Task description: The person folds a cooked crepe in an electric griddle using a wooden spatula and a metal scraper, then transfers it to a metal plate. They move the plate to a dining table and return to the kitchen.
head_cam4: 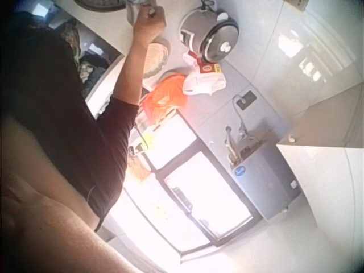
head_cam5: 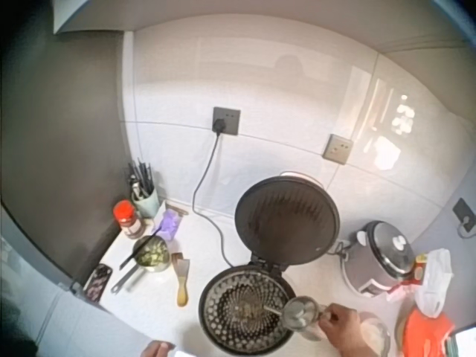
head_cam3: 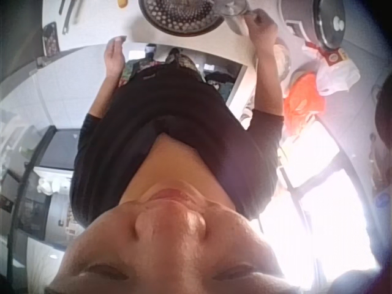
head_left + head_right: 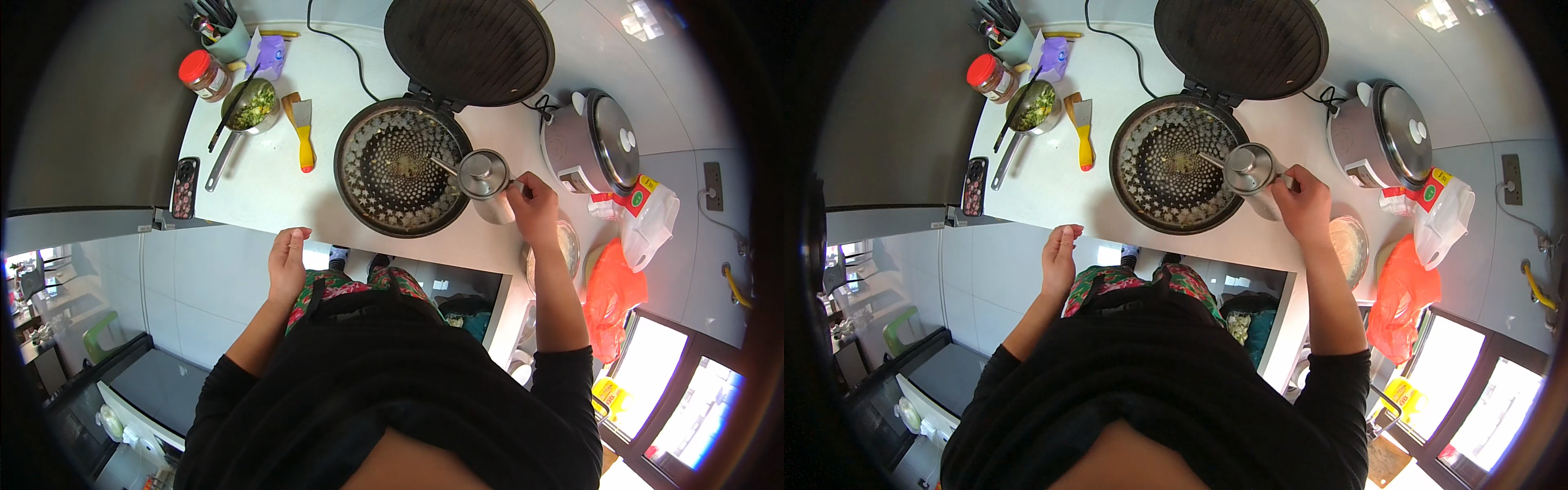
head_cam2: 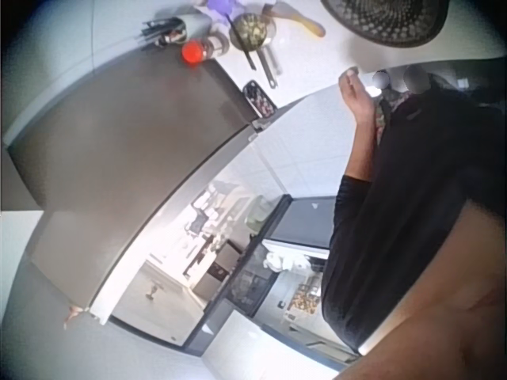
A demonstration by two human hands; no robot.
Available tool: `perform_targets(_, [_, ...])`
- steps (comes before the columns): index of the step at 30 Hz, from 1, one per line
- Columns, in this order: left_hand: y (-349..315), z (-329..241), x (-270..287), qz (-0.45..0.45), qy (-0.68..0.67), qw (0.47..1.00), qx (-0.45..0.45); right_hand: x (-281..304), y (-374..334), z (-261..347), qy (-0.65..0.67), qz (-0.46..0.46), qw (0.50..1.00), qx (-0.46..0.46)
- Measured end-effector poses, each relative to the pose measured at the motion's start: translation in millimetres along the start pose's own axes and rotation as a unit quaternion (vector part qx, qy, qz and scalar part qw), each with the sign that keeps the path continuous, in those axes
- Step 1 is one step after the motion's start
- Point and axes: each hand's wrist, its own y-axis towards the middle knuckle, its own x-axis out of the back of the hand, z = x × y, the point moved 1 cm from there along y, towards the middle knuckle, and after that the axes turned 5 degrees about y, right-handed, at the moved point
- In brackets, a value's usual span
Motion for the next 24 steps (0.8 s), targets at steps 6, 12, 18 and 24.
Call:
perform_targets(6, [3,-1,-4,0.002,0.016,1.000,-0.007,14,4,-32,0.144,0.005,0.988,-0.054])
perform_targets(12, [2,-5,-9,0.007,0.039,0.999,-0.003,34,-1,-88,0.394,-0.026,0.915,-0.087])
perform_targets(18, [2,-18,-17,0.020,0.051,0.998,0.010,37,-10,-158,0.485,-0.169,0.849,-0.125])
perform_targets(24, [5,-36,-29,0.052,0.076,0.996,-0.003,7,4,-214,0.463,-0.262,0.824,-0.193])
